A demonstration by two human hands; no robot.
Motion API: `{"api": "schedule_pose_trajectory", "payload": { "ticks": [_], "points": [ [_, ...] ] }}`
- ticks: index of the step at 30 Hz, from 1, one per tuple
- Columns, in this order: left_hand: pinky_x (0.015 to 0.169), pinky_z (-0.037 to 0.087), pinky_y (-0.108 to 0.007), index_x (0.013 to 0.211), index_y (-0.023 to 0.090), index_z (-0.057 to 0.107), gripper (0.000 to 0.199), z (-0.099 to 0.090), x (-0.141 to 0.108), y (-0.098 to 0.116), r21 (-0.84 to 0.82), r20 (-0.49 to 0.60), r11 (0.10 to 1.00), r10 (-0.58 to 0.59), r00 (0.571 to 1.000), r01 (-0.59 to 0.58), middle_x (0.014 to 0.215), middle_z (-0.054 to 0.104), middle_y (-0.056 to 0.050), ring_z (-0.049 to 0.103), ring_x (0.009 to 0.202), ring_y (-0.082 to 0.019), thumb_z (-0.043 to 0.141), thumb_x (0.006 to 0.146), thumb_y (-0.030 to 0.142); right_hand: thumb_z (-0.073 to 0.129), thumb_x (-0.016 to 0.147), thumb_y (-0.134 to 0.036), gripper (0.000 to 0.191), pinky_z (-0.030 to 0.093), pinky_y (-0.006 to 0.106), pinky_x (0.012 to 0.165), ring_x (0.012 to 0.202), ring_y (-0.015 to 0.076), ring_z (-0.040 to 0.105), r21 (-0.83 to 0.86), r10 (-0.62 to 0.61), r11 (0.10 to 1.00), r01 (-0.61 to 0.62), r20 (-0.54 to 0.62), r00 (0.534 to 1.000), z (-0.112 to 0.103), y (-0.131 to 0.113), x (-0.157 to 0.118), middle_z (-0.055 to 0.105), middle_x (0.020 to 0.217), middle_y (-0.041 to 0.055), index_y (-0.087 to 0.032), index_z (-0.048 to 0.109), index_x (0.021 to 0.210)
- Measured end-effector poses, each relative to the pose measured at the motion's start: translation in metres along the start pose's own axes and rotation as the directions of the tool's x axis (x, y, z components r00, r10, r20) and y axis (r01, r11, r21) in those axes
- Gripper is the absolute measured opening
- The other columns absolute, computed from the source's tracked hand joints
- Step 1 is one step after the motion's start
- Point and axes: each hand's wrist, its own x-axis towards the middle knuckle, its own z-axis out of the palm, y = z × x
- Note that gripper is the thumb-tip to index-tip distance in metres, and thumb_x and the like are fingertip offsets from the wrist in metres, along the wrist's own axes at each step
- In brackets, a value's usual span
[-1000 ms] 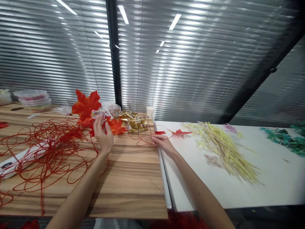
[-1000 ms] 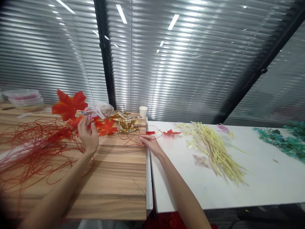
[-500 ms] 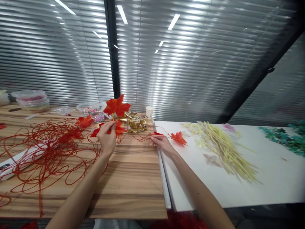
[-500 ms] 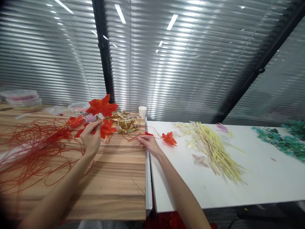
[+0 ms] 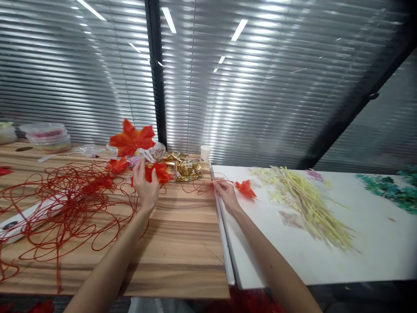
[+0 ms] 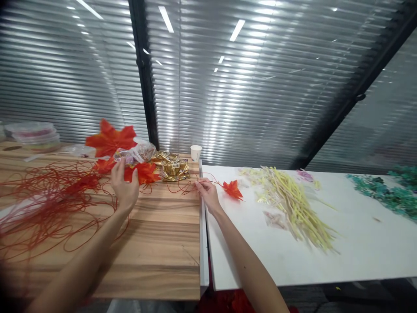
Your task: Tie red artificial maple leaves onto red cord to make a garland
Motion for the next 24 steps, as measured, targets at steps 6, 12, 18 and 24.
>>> {"api": "schedule_pose_trajectory", "payload": {
  "ticks": [6,12,18,24],
  "points": [
    [0.105,0.022,-0.039,0.122,0.019,0.046,0.040,-0.003,0.001,0.004,0.039,-0.037,0.988,0.148,0.988,-0.147,0.122,0.049,-0.011,0.039,0.118,-0.020,0.047,0.082,0.022,0.054,0.074,-0.047,0.032,0.033,0.023,0.044,0.047,0.0092,0.043,-0.013,0.043,0.999,-0.041,0.134,0.990,0.004,-0.003,-0.004,0.061,0.069,0.0044,-0.016,0.063,0.071],
    [0.090,0.041,-0.035,0.099,0.021,0.062,0.024,-0.005,-0.016,0.034,-0.185,-0.022,0.953,0.239,0.971,-0.239,0.089,0.062,-0.005,0.058,0.087,-0.015,0.050,0.080,0.017,0.054,0.073,-0.048,0.032,0.034,0.024,0.045,0.044,0.0092,0.041,-0.024,0.045,0.999,-0.042,0.164,0.985,0.008,-0.006,-0.007,0.059,0.060,0.0021,-0.017,0.061,0.066],
    [0.076,0.049,-0.029,0.105,0.023,0.060,0.028,-0.003,-0.039,0.066,-0.489,0.327,0.850,-0.031,0.945,0.197,0.088,0.064,-0.003,0.062,0.075,-0.014,0.054,0.077,0.023,0.054,0.073,-0.045,0.031,0.035,0.024,0.048,0.046,0.0099,0.041,-0.040,0.024,0.999,-0.018,0.171,0.985,0.010,-0.008,-0.008,0.054,0.054,0.0002,-0.018,0.059,0.060],
    [0.068,0.051,-0.027,0.088,0.014,0.064,0.030,0.016,-0.061,0.059,-0.364,0.800,0.338,-0.365,0.477,0.868,0.080,0.068,-0.006,0.064,0.071,-0.016,0.070,0.062,0.027,0.053,0.075,-0.046,0.032,0.037,0.024,0.053,0.049,0.0111,0.044,-0.041,0.050,0.998,-0.040,0.307,0.950,0.017,-0.018,-0.015,0.049,0.050,-0.0011,-0.018,0.059,0.061]
  ]
}}
